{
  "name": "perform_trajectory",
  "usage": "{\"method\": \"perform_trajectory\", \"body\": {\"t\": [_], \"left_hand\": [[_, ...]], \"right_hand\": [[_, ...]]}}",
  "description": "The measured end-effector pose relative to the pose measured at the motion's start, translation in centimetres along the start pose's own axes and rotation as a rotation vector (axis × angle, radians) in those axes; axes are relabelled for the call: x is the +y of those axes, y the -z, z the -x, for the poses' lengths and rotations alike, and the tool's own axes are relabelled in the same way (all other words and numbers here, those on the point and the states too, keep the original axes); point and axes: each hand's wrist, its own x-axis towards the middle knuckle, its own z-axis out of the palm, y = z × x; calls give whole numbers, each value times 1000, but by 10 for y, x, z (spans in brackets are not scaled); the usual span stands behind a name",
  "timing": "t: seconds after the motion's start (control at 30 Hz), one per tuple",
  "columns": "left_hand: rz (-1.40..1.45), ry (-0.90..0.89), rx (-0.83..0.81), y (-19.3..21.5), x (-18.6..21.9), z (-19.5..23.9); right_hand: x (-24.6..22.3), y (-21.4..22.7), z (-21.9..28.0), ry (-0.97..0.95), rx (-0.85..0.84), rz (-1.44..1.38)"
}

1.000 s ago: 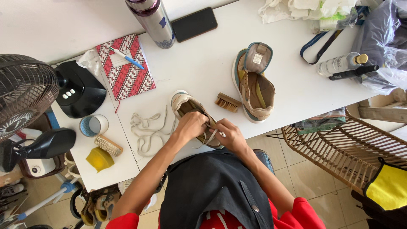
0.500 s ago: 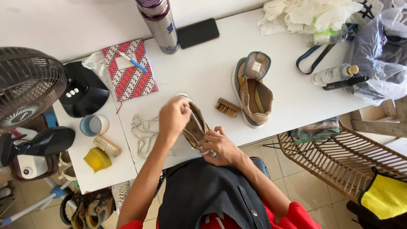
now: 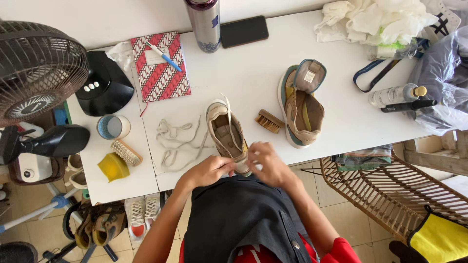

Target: The person threads a white shoelace through the eyelets of a beige sneaker on a white table. They pull the lace through multiple eyelets and adjust the ends to even the length.

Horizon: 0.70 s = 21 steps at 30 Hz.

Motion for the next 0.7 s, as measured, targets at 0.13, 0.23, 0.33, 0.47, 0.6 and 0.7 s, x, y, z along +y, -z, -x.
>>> {"method": "perform_trajectory", "body": {"t": [0.13, 0.23, 0.33, 0.47, 0.6, 0.7], "left_hand": [[-48, 6, 74, 2, -12, 7], [-60, -7, 88, 1, -2, 7], [-66, -29, 91, 1, 15, 6], [-103, -54, 141, 5, 10, 13], [-4, -54, 186, 13, -4, 31], [-2, -58, 222, 16, -5, 39]], "right_hand": [[43, -8, 21, -313, 139, 362], [-6, 4, -8, -449, 152, 512], [-51, -6, -33, -269, 57, -21], [-56, -15, -38, -486, 72, -279], [-12, 15, -25, -542, 230, 2], [45, 38, 4, -608, 253, 703]]}}
